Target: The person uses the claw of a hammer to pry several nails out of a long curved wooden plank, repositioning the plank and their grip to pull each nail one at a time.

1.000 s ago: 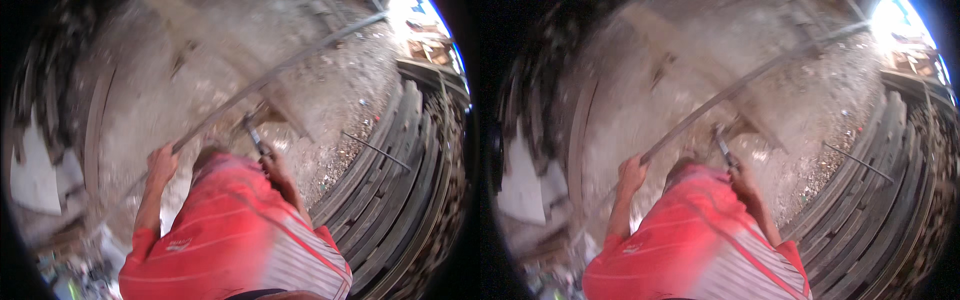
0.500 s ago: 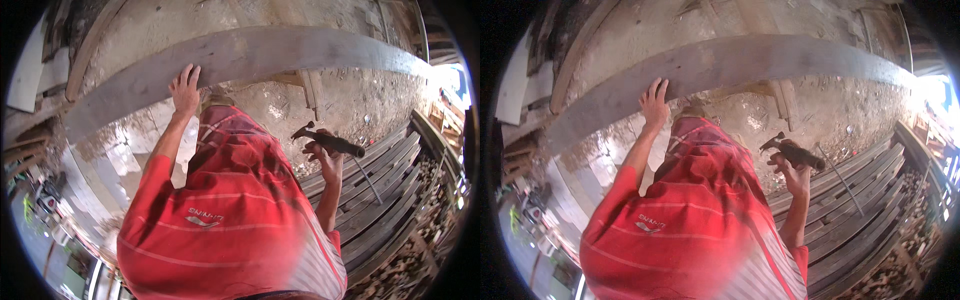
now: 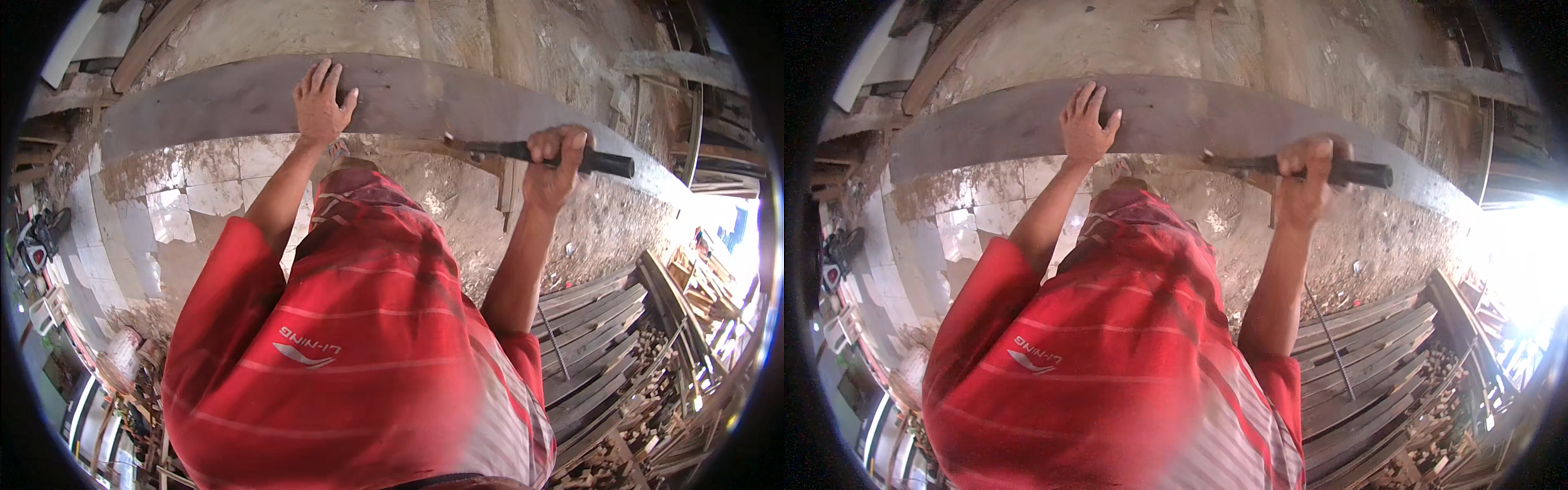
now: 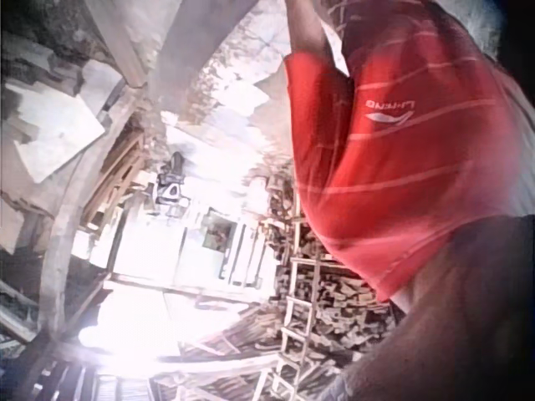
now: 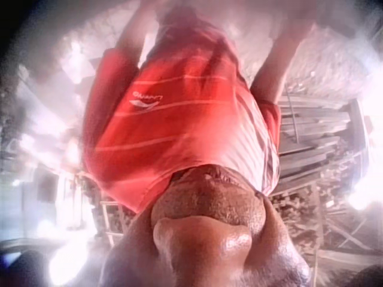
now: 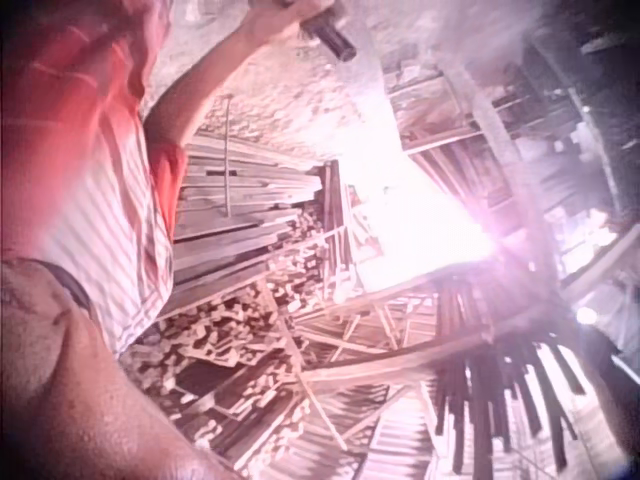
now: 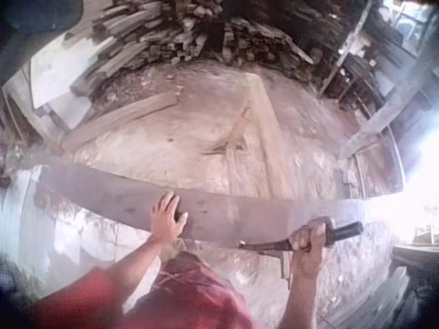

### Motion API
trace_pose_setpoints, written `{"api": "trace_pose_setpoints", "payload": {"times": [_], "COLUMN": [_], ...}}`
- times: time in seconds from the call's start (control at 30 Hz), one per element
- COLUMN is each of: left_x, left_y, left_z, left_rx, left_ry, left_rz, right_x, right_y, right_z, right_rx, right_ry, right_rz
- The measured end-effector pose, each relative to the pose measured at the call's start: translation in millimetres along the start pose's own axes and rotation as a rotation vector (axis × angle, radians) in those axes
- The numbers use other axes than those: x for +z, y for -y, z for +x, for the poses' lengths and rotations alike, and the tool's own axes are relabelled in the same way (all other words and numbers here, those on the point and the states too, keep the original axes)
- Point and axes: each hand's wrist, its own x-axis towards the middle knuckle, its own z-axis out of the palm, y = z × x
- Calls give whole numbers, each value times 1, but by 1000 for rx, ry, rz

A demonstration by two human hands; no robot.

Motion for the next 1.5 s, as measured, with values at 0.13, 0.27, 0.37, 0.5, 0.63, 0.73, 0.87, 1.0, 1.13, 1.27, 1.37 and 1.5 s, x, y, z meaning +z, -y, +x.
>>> {"api": "trace_pose_setpoints", "payload": {"times": [0.13, 0.27, 0.37, 0.5, 0.63, 0.73, 0.87, 1.0, 1.13, 1.27, 1.37, 1.5], "left_x": [-8, -10, -3, 1, 19, 9, 1, 5, 3, 3, 8, 13], "left_y": [-4, -4, 3, 7, 10, 12, 4, 4, 3, 2, 4, 1], "left_z": [4, 4, 3, -1, -8, -3, 4, 6, 6, 9, 10, 9], "left_rx": [-67, -67, -99, -103, -204, -138, -122, -110, -123, -89, -90, -84], "left_ry": [37, 4, 29, 75, 170, 132, -6, 20, 37, 26, 25, 54], "left_rz": [11, -58, -75, -26, -152, -51, -93, -51, 24, 39, -12, -68], "right_x": [79, 126, 170, 209, 246, 244, 63, 7, 16, 76, 148, 205], "right_y": [-25, -73, -112, -167, -173, -152, -108, -59, -57, -80, -99, -163], "right_z": [42, 72, 78, 73, 62, 71, 142, 125, 107, 81, 67, 31], "right_rx": [56, 2, -11, -155, -67, 183, 373, 49, 18, -24, 152, -222], "right_ry": [157, 310, 428, 640, 834, 653, 57, -117, -145, 158, 600, 888], "right_rz": [-147, -675, -1002, -1087, -1135, -1029, -39, 2, -88, -615, -820, -958]}}
